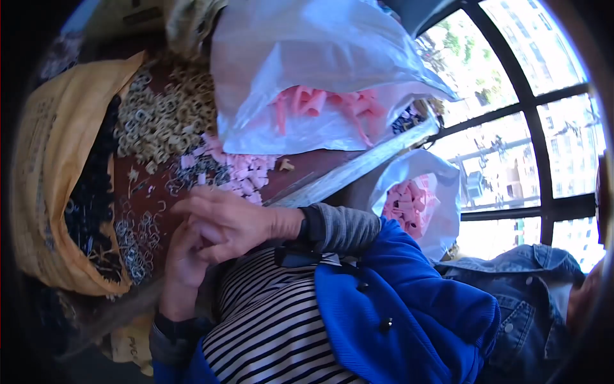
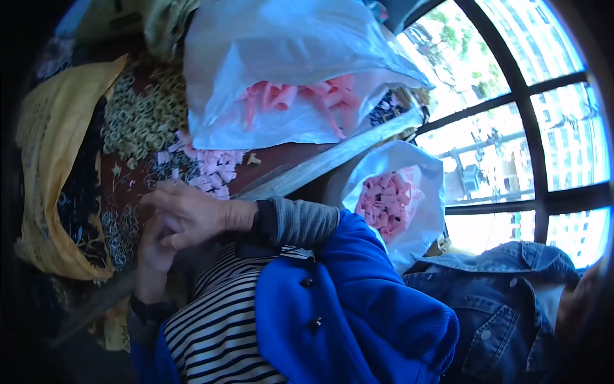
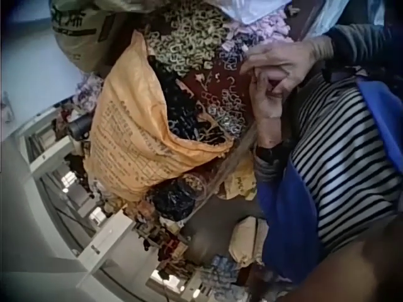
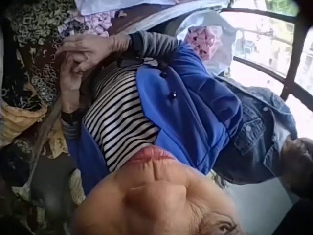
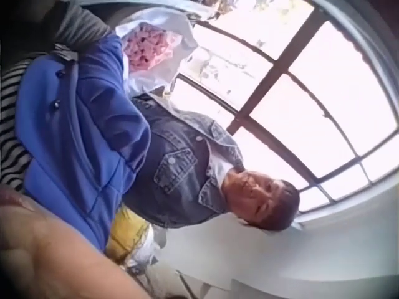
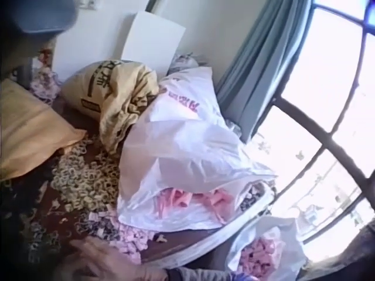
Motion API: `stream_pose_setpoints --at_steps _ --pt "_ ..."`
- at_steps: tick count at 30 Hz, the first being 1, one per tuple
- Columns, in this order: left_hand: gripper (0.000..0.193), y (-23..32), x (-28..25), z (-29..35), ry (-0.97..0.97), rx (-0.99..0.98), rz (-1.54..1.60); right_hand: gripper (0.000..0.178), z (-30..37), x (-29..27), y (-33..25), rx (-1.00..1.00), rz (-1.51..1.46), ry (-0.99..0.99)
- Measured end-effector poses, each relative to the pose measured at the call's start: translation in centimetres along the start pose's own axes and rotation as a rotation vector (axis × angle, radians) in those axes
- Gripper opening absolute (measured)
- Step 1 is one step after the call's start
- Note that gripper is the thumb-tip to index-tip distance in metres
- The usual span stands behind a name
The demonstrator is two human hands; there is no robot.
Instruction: Manually assembling small plastic components at a workbench in a production facility.
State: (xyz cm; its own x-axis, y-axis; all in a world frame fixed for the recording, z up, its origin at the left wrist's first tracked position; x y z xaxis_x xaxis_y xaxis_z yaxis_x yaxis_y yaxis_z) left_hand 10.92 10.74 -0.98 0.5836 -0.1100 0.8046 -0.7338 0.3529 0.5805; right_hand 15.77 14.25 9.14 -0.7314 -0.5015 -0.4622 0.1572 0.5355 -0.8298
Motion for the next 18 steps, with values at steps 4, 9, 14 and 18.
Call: stream_pose_setpoints --at_steps 4,9,14,18 --pt "0.041 -0.2 -1.2 -0.7 0.206 -0.006 0.04 0.079 1.3 -0.4 -1.3 -0.097 0.213 0.04" --pt "0.039 2.2 -2.4 -1.2 0.293 0.186 -0.235 0.079 3.4 -2.5 -0.3 -0.062 0.287 0.06" --pt "0.038 4.2 -1.3 -1.6 0.181 0.339 -0.652 0.073 4.4 -2.6 2.3 0.154 0.104 0.029" --pt "0.037 3.6 0.6 -2.1 0.121 0.36 -0.604 0.066 4.1 -1.5 3.2 0.319 -0.069 -0.023"
Point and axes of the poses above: each hand's wrist, its own z-axis away from the middle knuckle, its own x-axis out of the palm, y = z × x, the point moved 9 cm from there along -z, towards the middle knuckle, and after that the axes turned 10 degrees about x, right-handed, at the moved point
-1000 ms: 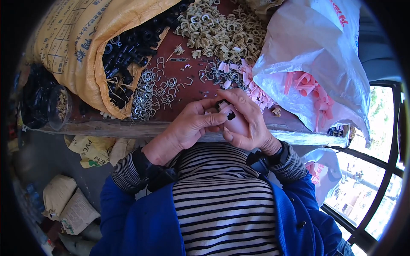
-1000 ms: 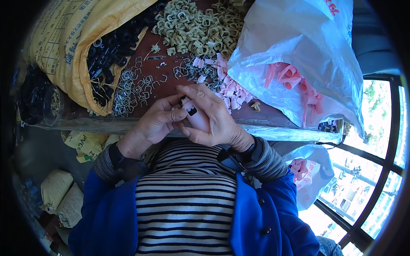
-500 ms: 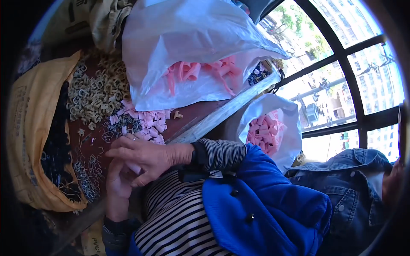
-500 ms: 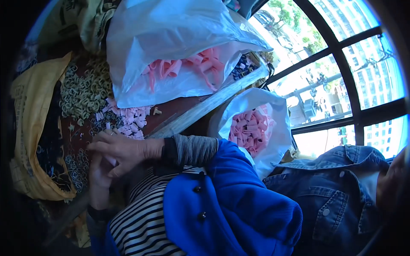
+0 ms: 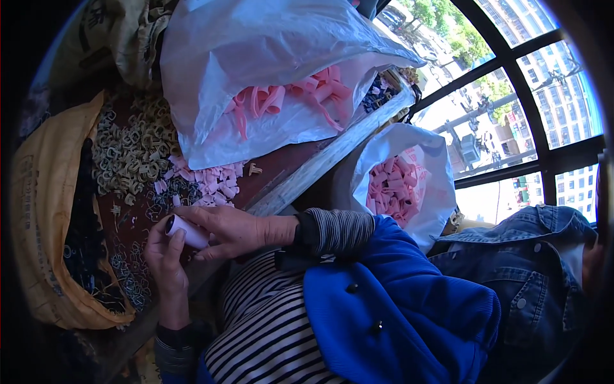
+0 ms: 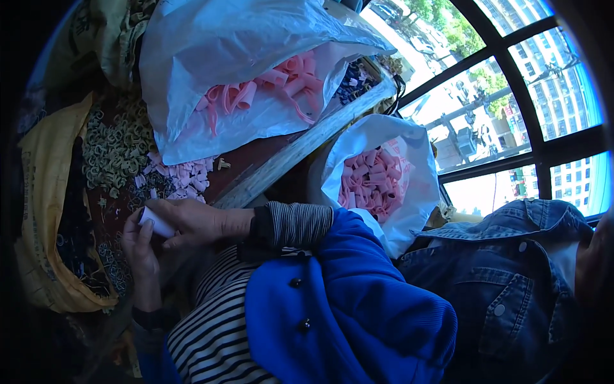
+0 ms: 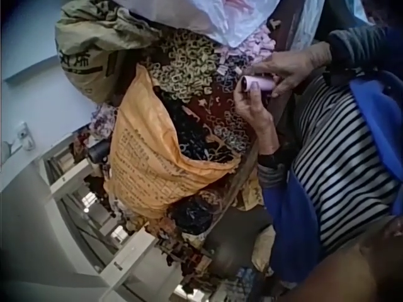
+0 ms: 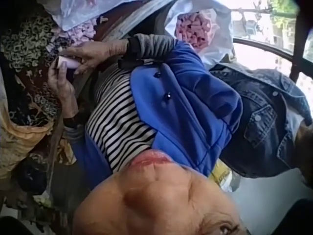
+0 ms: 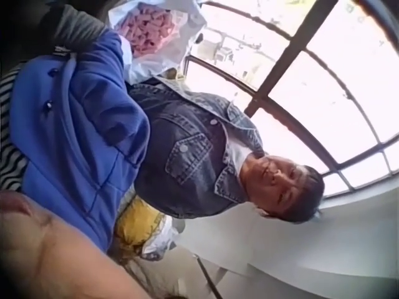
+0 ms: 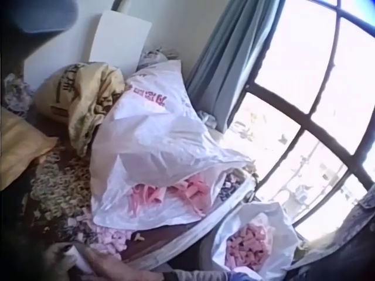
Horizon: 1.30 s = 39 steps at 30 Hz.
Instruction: Manually assembling small plastic components at a workbench in a production facility.
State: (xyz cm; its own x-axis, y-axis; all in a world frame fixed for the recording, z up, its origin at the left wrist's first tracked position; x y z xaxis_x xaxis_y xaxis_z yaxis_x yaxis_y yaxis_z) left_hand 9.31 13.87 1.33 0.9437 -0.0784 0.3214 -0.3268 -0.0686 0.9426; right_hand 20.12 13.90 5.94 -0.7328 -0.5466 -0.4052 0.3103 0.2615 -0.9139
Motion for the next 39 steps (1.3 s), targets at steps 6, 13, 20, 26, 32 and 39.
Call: stream_pose_setpoints --at_steps 6,13,20,26,32,39 --pt "0.039 -0.1 3.1 0.0 -0.076 -0.042 0.041 0.055 0.9 -1.4 2.3 0.177 -0.2 0.007" --pt "0.041 -0.5 5.4 -0.1 -0.202 -0.08 0.068 0.051 6.3 -8.9 0.3 0.086 -0.077 0.338" --pt "0.028 -0.9 4.7 0.1 -0.239 -0.032 0.017 0.051 8.2 -10.3 -9.5 -0.358 0.463 0.37" --pt "0.022 -1.0 3.8 1.0 -0.203 -0.035 -0.041 0.054 10.6 -10.0 -9.0 -0.362 0.575 0.445" --pt "0.023 -0.9 3.6 0.3 -0.182 -0.106 -0.007 0.063 11.2 -13.7 -2.6 -0.039 -0.107 0.601" --pt "0.023 -0.2 -0.2 1.2 -0.111 -0.038 -0.093 0.052 17.6 -18.4 4.4 0.05 -0.456 0.891"
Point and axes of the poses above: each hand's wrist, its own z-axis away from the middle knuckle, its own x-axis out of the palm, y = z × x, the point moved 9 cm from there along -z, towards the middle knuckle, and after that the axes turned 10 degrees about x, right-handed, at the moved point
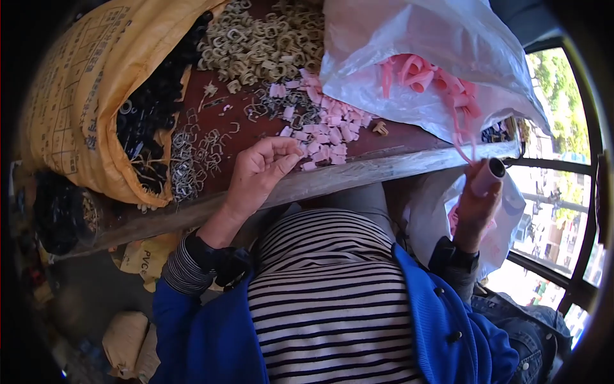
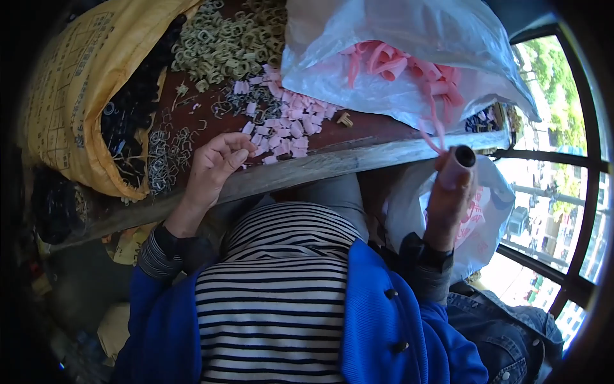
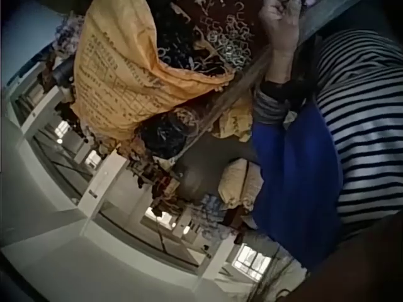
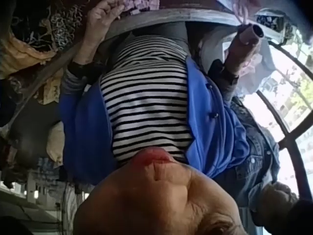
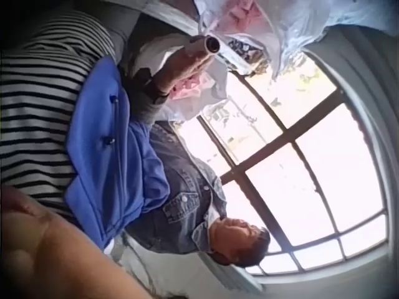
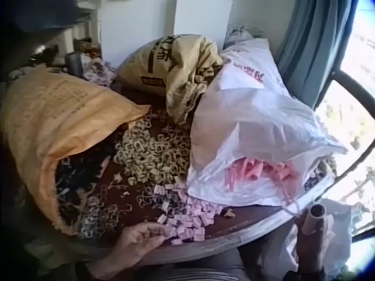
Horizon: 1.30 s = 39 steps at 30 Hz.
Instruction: Manually assembling small plastic components at a workbench in a production facility.
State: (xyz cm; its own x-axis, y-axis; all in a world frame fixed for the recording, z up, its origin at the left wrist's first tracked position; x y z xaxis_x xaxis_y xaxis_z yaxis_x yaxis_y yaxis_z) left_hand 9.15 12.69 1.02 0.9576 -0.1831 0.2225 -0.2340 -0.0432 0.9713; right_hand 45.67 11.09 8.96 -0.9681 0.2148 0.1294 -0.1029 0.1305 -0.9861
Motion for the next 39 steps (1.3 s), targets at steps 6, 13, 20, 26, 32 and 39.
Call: stream_pose_setpoints --at_steps 6,13,20,26,32,39 --pt "0.022 1.7 -5.2 2.8 0.2 0.007 0.0 0.023 5.1 -9.3 -0.5 0.057 0.339 0.469" --pt "0.019 7.7 -16.3 11.2 0.783 0.333 -0.145 0.035 3.6 -5.2 2.2 0.196 0.537 0.535" --pt "0.016 7.9 -23.9 18.3 1.071 0.293 -0.719 0.021 0.0 -4.5 2.9 0.134 0.711 0.398" --pt "0.019 8.1 -23.4 19.5 1.004 0.071 -1.181 0.018 -1.5 -4.2 3.2 0.072 0.846 0.258" --pt "0.019 8.9 -21.8 18.5 0.837 0.1 -1.517 0.022 -3.1 8.6 6.9 -0.129 1.108 -0.196" --pt "0.017 8.2 -23.2 18.2 0.789 -0.074 -1.574 0.019 -3.1 13.1 9.1 -0.102 1.162 -0.297"
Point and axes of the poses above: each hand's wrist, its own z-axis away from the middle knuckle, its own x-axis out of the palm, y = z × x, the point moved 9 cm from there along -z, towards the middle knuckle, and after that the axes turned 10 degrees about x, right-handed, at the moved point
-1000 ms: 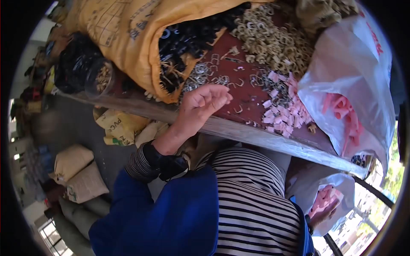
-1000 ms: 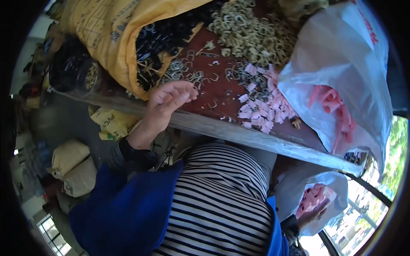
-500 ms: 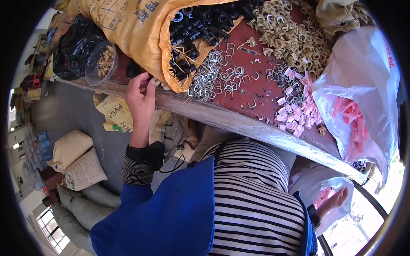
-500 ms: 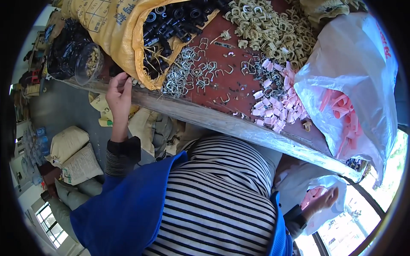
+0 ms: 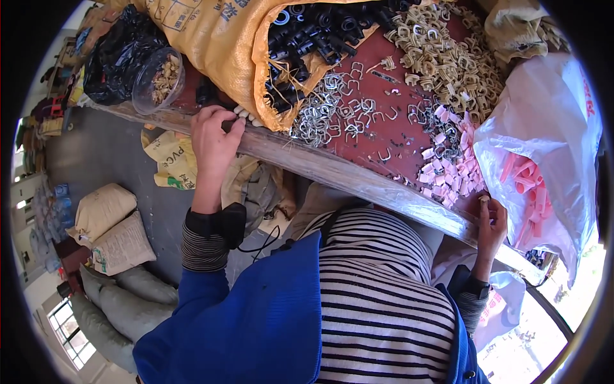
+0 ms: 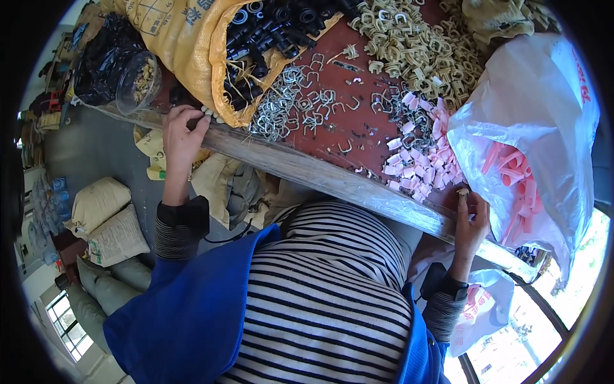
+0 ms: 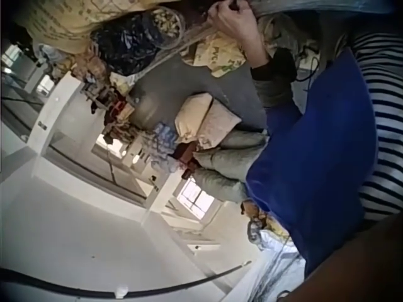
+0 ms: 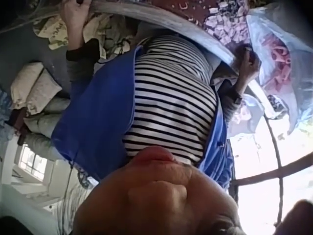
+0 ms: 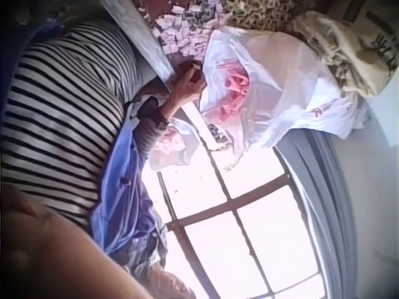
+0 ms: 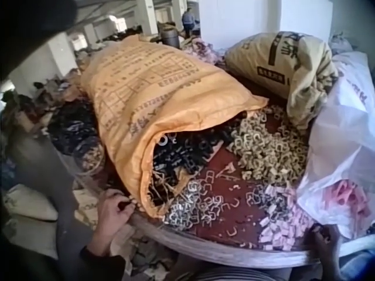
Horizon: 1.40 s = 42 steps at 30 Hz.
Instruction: Manually assembling small plastic components at a workbench in a production facility.
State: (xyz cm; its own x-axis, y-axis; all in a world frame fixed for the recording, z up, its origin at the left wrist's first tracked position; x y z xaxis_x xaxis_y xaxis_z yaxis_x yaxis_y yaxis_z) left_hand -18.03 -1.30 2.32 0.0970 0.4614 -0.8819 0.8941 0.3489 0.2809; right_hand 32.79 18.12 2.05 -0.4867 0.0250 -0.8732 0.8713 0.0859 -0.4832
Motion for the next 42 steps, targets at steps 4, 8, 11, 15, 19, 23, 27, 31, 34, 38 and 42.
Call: stream_pose_setpoints --at_steps 4,8,11,15,19,23,27,31,34,38,42 --pt "0.017 -1.4 1.2 -0.4 -0.144 -0.074 0.029 0.019 -0.2 0.4 -0.7 -0.059 0.006 -0.019" --pt "0.017 -1.8 1.9 -0.5 -0.189 -0.11 0.114 0.018 -0.3 0.7 -0.1 -0.007 0.015 -0.061" --pt "0.017 -1.6 2.0 -0.5 -0.146 -0.077 0.158 0.017 -0.2 0.6 0.2 0.007 0.03 -0.054" --pt "0.015 -1.5 2.2 -0.7 -0.182 -0.042 0.187 0.014 -0.3 0.4 0.2 -0.034 0.004 -0.01" --pt "0.016 -1.9 2.2 -0.5 -0.161 -0.035 0.243 0.011 -0.3 0.5 0.0 0.003 -0.14 -0.019" --pt "0.017 -1.7 2.1 -0.5 -0.153 -0.027 0.186 0.01 -0.5 1.3 -1.7 0.029 -0.279 -0.098" --pt "0.018 -1.8 2.4 -0.6 -0.143 -0.058 0.204 0.011 -1.2 2.7 -5.6 -0.012 -0.321 -0.199" --pt "0.018 -1.6 2.4 -0.6 -0.116 -0.087 0.213 0.011 -1.9 4.2 -8.2 -0.082 -0.326 -0.272" --pt "0.016 -1.8 1.6 -0.2 -0.077 -0.079 0.218 0.01 -2.9 5.0 -10.1 -0.128 -0.37 -0.308" --pt "0.014 -1.3 1.0 0.2 -0.019 -0.021 0.209 0.01 -4.9 6.8 -12.8 -0.187 -0.404 -0.331" --pt "0.014 -1.0 1.1 -0.3 0.04 -0.025 0.165 0.009 -6.1 7.3 -13.5 -0.256 -0.327 -0.267"
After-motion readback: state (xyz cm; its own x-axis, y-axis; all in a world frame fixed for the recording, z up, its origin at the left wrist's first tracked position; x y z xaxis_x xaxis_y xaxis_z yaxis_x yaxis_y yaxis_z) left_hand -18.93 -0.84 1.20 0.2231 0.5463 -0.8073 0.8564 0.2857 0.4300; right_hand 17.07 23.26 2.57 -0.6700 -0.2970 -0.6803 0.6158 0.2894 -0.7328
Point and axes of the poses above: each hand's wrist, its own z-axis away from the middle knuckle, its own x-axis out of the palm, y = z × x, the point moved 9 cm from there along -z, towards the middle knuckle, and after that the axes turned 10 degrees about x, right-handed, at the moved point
